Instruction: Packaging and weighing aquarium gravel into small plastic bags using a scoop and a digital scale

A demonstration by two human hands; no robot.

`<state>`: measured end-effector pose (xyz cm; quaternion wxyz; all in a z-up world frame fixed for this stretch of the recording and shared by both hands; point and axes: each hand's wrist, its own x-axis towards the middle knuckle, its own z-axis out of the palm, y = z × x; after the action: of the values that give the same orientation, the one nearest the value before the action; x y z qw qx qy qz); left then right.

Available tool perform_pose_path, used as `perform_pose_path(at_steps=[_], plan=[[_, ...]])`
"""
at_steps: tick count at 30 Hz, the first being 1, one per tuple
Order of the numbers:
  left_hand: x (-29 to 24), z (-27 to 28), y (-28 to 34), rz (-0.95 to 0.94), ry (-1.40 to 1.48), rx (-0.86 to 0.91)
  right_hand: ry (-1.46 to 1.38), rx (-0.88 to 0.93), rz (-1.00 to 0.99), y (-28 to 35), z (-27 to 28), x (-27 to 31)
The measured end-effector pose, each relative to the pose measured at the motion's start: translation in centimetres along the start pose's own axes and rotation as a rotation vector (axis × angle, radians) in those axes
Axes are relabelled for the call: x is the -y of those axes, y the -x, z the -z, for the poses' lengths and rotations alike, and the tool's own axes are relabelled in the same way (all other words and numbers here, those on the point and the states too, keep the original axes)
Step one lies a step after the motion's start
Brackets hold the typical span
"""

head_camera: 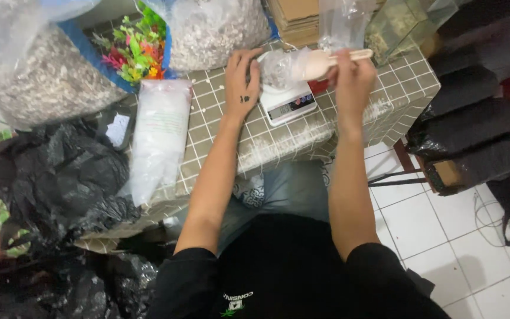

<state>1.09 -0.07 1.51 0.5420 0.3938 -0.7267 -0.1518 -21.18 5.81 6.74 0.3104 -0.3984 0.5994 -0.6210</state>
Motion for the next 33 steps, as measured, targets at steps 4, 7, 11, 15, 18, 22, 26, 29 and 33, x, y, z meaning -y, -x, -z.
perform_pose_path(at_steps=[4, 7, 11, 15, 18, 22, 26, 29, 33], plan=[[-0.1, 0.2, -0.3, -0.050, 0.028, 0.022, 0.047, 0.099, 0.196, -0.3, -1.7, -0.5], [0.2, 0.3, -0.5, -0.082, 0.004, 0.013, 0.044, 0.120, 0.326, -0.3, -2.6, -0.8], [-0.2, 0.5, -0.6, -0.077, 0.004, 0.057, 0.168, 0.144, 0.640, -1.3, -3.0, -3.0], [0.7, 0.1, 0.0, -0.037, -0.001, 0.158, 0.212, 0.213, 0.635, -1.3, -3.1, -1.7], [0.9, 0.3, -0.2, -0.055, 0.007, 0.170, 0.229, 0.491, 0.686, -2.2, -2.5, -0.4], [0.5, 0.7, -0.5, 0.028, 0.049, 0.116, 0.279, 0.594, 0.639, -3.3, -2.3, -0.6], [-0.1, 1.2, -0.7, 0.116, 0.081, 0.081, 0.156, 0.318, 0.318, -3.0, -3.8, -2.2], [-0.2, 1.4, -0.7, 0.107, 0.106, 0.042, 0.068, 0.296, 0.225, -2.6, -4.5, -2.7], [-0.8, 1.6, -1.0, 0.096, 0.112, 0.038, 0.042, 0.255, 0.114, -3.0, -5.2, -4.1]])
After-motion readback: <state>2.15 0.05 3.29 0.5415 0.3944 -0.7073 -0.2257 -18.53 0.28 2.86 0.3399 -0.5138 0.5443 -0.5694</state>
